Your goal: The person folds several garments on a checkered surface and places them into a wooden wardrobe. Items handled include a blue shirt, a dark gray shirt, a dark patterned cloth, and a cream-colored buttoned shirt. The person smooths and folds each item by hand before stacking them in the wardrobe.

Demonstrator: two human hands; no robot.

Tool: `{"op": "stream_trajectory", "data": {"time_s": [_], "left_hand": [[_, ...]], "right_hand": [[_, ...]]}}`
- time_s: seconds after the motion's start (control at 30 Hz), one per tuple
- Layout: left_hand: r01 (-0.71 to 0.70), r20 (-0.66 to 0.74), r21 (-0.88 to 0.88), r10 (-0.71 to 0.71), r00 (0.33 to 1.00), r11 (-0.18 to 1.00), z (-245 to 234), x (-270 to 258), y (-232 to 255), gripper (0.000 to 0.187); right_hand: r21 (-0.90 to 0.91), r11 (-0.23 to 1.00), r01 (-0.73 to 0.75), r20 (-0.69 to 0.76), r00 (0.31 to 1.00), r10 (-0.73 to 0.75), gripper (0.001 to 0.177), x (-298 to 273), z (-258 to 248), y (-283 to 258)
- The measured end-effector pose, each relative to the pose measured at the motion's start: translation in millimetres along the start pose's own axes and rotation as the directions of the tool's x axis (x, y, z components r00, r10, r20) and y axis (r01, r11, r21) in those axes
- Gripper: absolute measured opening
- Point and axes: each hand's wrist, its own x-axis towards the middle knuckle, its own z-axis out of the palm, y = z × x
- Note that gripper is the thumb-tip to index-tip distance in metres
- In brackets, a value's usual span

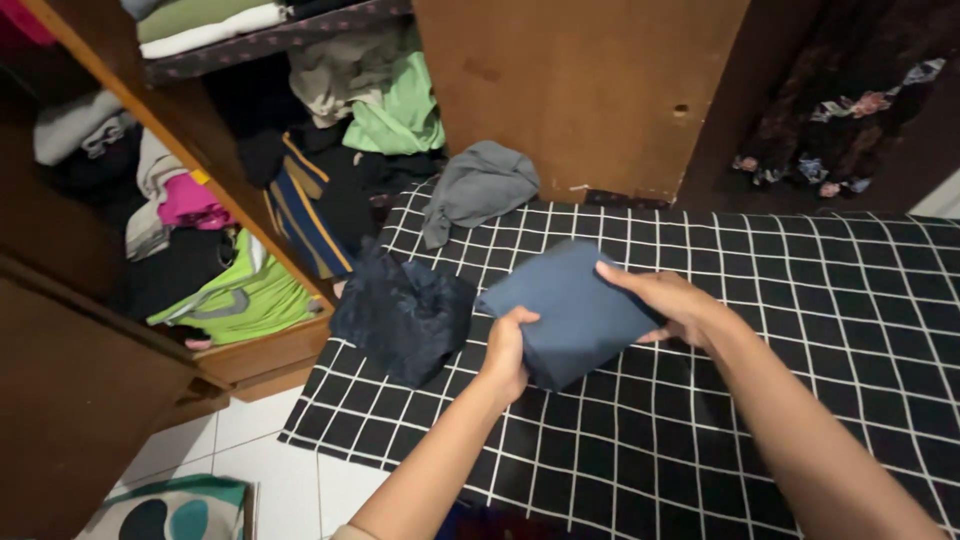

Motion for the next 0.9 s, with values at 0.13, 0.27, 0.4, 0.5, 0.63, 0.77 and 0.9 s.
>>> {"op": "stream_trajectory", "data": {"time_s": [0.13, 0.27, 0.4, 0.5, 0.63, 0.77, 0.9], "left_hand": [[0.021, -0.066, 0.217, -0.007, 0.998, 0.976, 12.6, -51.5, 20.7, 0.084], [0.151, -0.284, 0.558, 0.017, 0.959, 0.816, 15.6, -57.2, 7.4, 0.104], [0.123, -0.339, 0.349, 0.002, 0.941, 0.929, 46.7, -86.3, 16.8, 0.111], [0.111, -0.400, 0.515, 0.124, 0.908, 0.850, 86.1, -186.3, 53.8, 0.089], [-0.109, -0.363, 0.089, 0.134, 0.922, 0.990, 68.5, -100.2, 28.8, 0.084], [0.163, 0.027, -0.083, -0.161, 0.987, 0.983, 62.5, -140.0, 59.6, 0.111], [-0.274, -0.037, -0.070, 0.272, 0.962, 0.959, 47.5, -144.4, 82.1, 0.052]], "right_hand": [[-0.250, 0.967, -0.050, -0.128, 0.992, 0.019, 0.087, 36.6, 3.0, 18.2], [-0.282, 0.956, -0.086, -0.064, 0.995, 0.071, 0.081, 38.1, -5.6, 21.5], [0.074, 0.995, -0.060, 0.124, 0.991, 0.051, 0.070, 29.1, -6.6, 28.5], [0.329, 0.944, 0.002, 0.114, 0.993, -0.041, 0.085, -2.7, -7.3, 27.2], [0.595, 0.799, 0.089, -0.002, 0.994, -0.109, 0.081, 31.1, -19.5, 65.4], [0.754, 0.652, 0.078, 0.125, 0.958, -0.259, 0.055, 12.3, -32.6, 63.7], [0.760, 0.649, 0.020, 0.244, 0.917, -0.314, 0.054, 14.1, -31.5, 33.8]]}}
